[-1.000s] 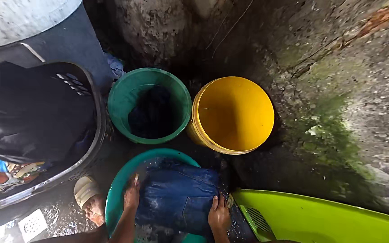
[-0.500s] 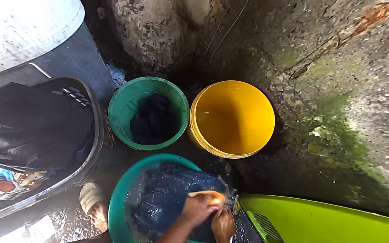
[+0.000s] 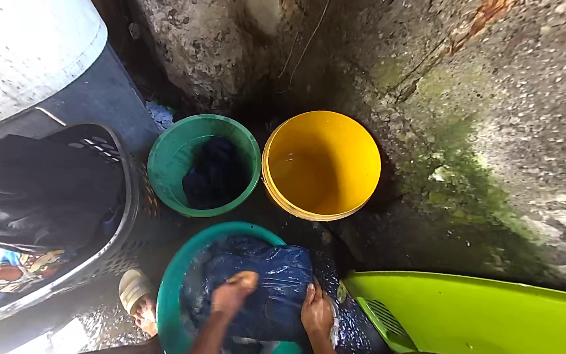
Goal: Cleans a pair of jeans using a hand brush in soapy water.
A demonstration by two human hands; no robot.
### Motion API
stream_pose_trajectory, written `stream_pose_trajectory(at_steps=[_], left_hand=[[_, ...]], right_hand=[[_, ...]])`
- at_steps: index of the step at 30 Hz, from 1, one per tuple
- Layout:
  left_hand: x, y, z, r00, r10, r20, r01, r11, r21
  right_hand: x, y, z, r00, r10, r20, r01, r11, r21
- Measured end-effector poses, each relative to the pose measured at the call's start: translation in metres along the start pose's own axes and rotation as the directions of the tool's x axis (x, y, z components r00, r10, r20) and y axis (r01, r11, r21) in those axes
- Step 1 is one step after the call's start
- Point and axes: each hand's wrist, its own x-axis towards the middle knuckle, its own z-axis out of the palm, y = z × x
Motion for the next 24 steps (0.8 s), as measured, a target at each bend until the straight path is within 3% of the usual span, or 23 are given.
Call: stream_pose_trajectory(at_steps=[2, 4, 5, 7, 9, 11, 14, 15, 17, 18, 21, 22, 24], left_hand=[[0.006, -0.077, -0.032, 0.958, -0.285, 0.023, 0.284, 0.958, 0.049], [0.001, -0.090, -0.056, 0.911, -0.412, -0.004, 0.411, 0.910, -0.048], [-0.004, -0.063, -0.061, 0.924, -0.380, -0.033, 0.375, 0.921, -0.106], [-0.021, 0.023, -0.052, 0.982, -0.163, -0.091, 0.136, 0.959, -0.248], [-0.037, 0.079, -0.010, 0.989, 0.065, -0.129, -0.107, 0.930, -0.351], [-0.038, 0.055, 0.024, 0.998, 0.044, -0.042, -0.052, 0.972, -0.231], [-0.021, -0.067, 0.008, 0.957, -0.288, 0.042, 0.288, 0.957, -0.012], [-0.018, -0.088, -0.003, 0.927, -0.374, 0.040, 0.374, 0.927, -0.006], [-0.018, -0.071, -0.013, 0.900, -0.436, 0.027, 0.436, 0.895, -0.094], [-0.024, -0.039, -0.013, 0.923, -0.384, 0.019, 0.382, 0.910, -0.163], [-0.052, 0.054, 0.019, 0.998, -0.061, -0.009, 0.054, 0.932, -0.359], [-0.055, 0.055, 0.034, 1.000, -0.010, 0.028, 0.018, 0.943, -0.331], [-0.046, 0.005, 0.047, 0.987, -0.095, 0.128, 0.114, 0.982, -0.149]], right_hand=[[0.002, -0.001, 0.003, 1.000, 0.005, 0.010, -0.005, 1.000, -0.001], [0.002, -0.003, 0.005, 0.999, 0.016, 0.035, -0.016, 1.000, -0.004], [0.003, -0.004, 0.005, 0.999, 0.021, 0.036, -0.021, 1.000, -0.002], [0.003, -0.005, 0.004, 0.999, 0.013, 0.032, -0.013, 1.000, 0.015], [0.001, -0.003, 0.004, 0.999, 0.005, 0.043, -0.007, 0.999, 0.041], [0.001, -0.002, 0.003, 0.999, 0.004, 0.051, -0.007, 0.998, 0.058], [0.003, -0.004, 0.006, 1.000, -0.006, 0.029, 0.004, 0.998, 0.063], [0.002, -0.005, 0.008, 0.999, -0.001, 0.035, -0.001, 0.998, 0.060], [0.003, -0.007, 0.006, 0.999, 0.008, 0.052, -0.011, 0.999, 0.053], [0.004, -0.008, 0.005, 0.998, 0.003, 0.058, -0.007, 0.998, 0.065], [0.005, -0.006, 0.004, 0.996, -0.003, 0.084, -0.007, 0.993, 0.119], [0.004, -0.006, 0.004, 0.995, 0.004, 0.095, -0.016, 0.992, 0.126], [0.003, -0.006, 0.003, 0.996, 0.007, 0.091, -0.017, 0.994, 0.105]])
